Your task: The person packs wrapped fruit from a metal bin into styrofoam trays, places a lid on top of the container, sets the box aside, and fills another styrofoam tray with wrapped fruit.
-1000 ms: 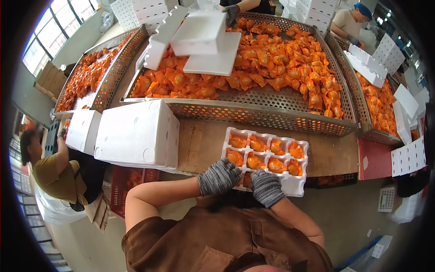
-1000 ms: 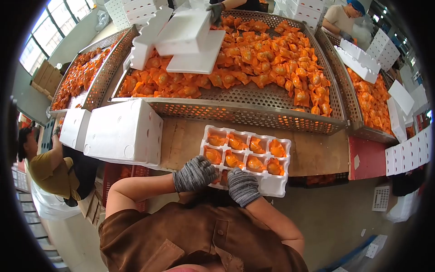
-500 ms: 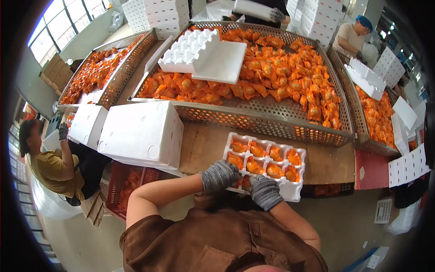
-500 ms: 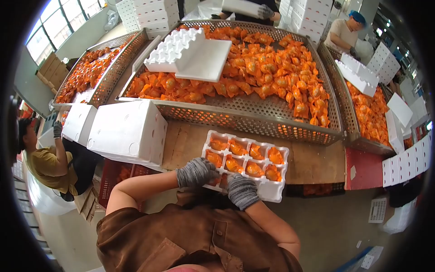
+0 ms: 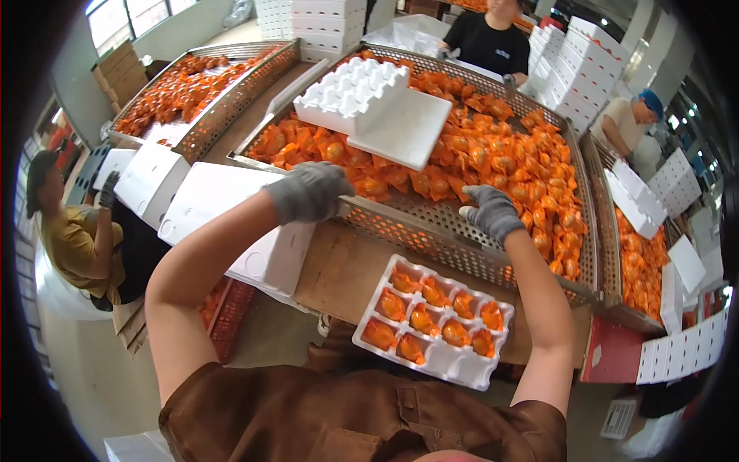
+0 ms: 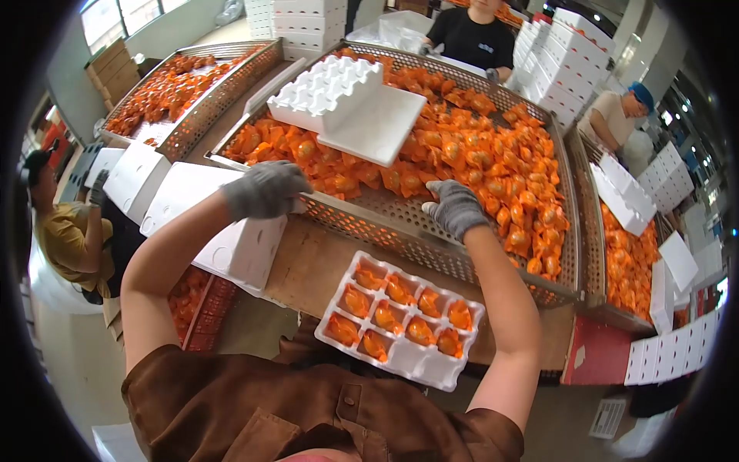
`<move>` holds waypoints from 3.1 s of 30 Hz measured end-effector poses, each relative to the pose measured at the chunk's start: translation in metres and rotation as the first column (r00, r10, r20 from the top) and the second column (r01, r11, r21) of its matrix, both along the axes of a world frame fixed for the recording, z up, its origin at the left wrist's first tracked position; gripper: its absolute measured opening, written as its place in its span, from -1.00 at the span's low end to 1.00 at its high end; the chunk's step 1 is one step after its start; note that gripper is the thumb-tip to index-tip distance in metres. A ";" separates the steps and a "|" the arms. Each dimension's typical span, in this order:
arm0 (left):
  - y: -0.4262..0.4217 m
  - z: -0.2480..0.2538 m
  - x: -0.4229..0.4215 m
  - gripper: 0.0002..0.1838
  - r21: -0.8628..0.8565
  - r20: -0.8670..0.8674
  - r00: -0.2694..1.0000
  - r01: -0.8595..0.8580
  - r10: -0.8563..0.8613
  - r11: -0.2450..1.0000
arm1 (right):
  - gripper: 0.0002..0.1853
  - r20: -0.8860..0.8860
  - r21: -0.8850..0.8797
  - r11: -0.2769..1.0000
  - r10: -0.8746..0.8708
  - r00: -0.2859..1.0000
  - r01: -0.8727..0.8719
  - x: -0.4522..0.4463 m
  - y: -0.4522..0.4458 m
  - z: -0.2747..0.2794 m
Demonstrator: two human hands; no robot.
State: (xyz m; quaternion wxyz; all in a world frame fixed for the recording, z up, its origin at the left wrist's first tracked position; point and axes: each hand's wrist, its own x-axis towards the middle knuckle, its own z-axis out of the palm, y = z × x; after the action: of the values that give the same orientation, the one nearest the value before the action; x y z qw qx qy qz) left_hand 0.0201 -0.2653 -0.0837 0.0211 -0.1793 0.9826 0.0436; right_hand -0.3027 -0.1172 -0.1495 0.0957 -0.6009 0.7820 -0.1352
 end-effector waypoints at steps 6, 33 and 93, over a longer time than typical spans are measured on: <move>-0.070 -0.084 -0.099 -0.69 0.020 0.167 0.982 -0.087 0.082 0.996 | -0.14 -0.183 0.434 0.900 0.115 0.976 -0.024 -0.009 -0.111 -0.024; -0.109 -0.184 -0.174 -0.41 0.136 0.432 0.902 -0.069 0.004 0.988 | -0.39 0.171 0.088 0.995 -0.063 0.983 0.049 0.002 -0.044 0.012; 0.255 -0.159 -0.076 -0.61 0.240 -0.178 0.867 0.496 -0.465 0.834 | -0.68 -0.242 0.126 0.954 -0.237 0.941 0.273 0.143 0.295 -0.075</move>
State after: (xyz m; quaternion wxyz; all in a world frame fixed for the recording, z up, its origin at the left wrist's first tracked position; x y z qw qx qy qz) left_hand -0.0561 -0.0104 -0.2428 0.0010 0.0808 0.9796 0.1842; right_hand -0.1594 0.1780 -0.2241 0.0358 -0.4961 0.8674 -0.0154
